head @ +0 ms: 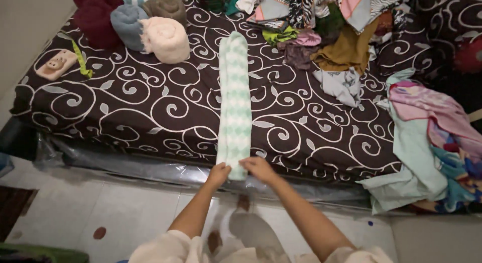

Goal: The person folds a light green and white checkered towel on a bed, then folds a colorful Mickey and Minnie Mouse blanket. The person places the folded towel with other rolled items and continues folding the blanket into a compact rectangle.

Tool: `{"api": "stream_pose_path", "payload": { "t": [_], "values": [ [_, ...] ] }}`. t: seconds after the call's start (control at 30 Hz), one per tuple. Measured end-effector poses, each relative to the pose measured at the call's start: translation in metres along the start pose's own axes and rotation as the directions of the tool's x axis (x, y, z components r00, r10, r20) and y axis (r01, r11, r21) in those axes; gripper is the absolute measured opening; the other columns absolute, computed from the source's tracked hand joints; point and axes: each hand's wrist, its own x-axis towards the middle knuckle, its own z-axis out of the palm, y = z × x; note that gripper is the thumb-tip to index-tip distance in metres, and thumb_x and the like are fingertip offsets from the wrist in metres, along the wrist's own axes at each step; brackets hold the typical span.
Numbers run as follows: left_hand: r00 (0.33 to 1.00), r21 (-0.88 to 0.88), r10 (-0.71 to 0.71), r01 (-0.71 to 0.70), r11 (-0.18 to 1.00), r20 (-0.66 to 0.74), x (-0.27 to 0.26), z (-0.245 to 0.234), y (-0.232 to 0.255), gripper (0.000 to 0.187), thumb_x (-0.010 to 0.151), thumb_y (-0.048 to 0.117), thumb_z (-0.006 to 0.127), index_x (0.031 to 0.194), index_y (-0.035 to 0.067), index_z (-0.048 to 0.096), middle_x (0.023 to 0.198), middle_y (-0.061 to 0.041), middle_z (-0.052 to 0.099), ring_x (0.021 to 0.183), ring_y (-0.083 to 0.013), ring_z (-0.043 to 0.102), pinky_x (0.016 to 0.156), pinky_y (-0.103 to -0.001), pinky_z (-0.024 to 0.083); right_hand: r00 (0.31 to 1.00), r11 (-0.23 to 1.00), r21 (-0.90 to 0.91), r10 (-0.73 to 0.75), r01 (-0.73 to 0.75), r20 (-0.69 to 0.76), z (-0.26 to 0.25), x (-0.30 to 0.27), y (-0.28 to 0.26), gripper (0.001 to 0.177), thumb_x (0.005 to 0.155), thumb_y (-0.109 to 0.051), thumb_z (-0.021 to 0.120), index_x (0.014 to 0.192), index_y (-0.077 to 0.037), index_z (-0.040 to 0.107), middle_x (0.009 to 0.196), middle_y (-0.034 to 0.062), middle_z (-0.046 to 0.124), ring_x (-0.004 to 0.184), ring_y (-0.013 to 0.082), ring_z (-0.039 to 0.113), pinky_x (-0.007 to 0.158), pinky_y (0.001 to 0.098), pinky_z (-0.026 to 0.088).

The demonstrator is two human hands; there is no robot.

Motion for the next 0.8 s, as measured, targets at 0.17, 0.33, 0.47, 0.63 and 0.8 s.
{"api": "stream_pose_path", "payload": {
  "t": [0.17,0.33,0.47,0.63,0.8],
  "values": [
    [0.976,0.363,-0.187,0.134,0.922,0.114,0.015,-0.033,0.038,0.045,0.081,0.043,0.069,0.106,0.005,0.071,0.1,-0.018,0.069,0.096,-0.0323,0.066,0.085,-0.044,0.053,0.988,0.998,-0.032,0.044,-0.049,-0.149,-0.045,0.073,0.002,0.034,0.092,-0.021,0.066,0.123,-0.008,0.073,0.101,0.0122,0.078,0.087,0.0171,0.07,0.079,0.0319,0.056],
    [0.984,0.463,-0.135,0.173,0.869,-0.114,0.029,-0.036,0.112,0.059,0.076,0.046,0.082,0.118,0.008,0.063,0.13,-0.02,0.057,0.124,-0.0382,0.053,0.099,-0.049,0.047,0.921,0.969,-0.101,-0.245,0.225,-0.302,-0.104,0.193,0.014,0.031,0.094,-0.018,0.067,0.121,-0.005,0.073,0.105,0.0114,0.077,0.088,0.0166,0.07,0.081,0.0313,0.056],
    [0.901,0.231,0.163,-0.073,0.97,-0.402,0.07,-0.018,0.161,0.063,0.077,0.035,0.084,0.121,-0.003,0.059,0.117,-0.023,0.062,0.113,-0.0403,0.059,0.097,-0.046,0.049,0.855,0.945,-0.04,-0.312,0.325,-0.415,-0.169,0.329,0.009,0.03,0.097,-0.018,0.064,0.125,-0.006,0.069,0.113,0.01,0.074,0.097,0.0167,0.071,0.086,0.0297,0.055],
    [0.797,0.128,0.243,-0.206,0.97,-0.553,0.202,-0.026,0.198,0.058,0.086,0.026,0.078,0.129,-0.005,0.055,0.121,-0.024,0.062,0.113,-0.0404,0.061,0.096,-0.047,0.05,0.813,0.951,-0.13,-0.308,0.281,-0.495,-0.203,0.446,0.01,0.029,0.098,-0.015,0.065,0.126,-0.009,0.07,0.112,0.0106,0.072,0.093,0.0214,0.067,0.086,0.0324,0.053],
    [0.732,0.24,0.352,-0.258,0.936,-0.583,0.384,-0.081,0.247,0.077,0.084,0.035,0.078,0.143,-0.003,0.047,0.131,-0.027,0.058,0.119,-0.0432,0.059,0.099,-0.048,0.049,0.643,0.873,-0.229,-0.475,0.43,-0.601,-0.221,0.514,0.027,0.037,0.094,-0.011,0.067,0.131,-0.01,0.065,0.13,0.0129,0.065,0.104,0.0249,0.066,0.09,0.0343,0.053]
  ]
}}
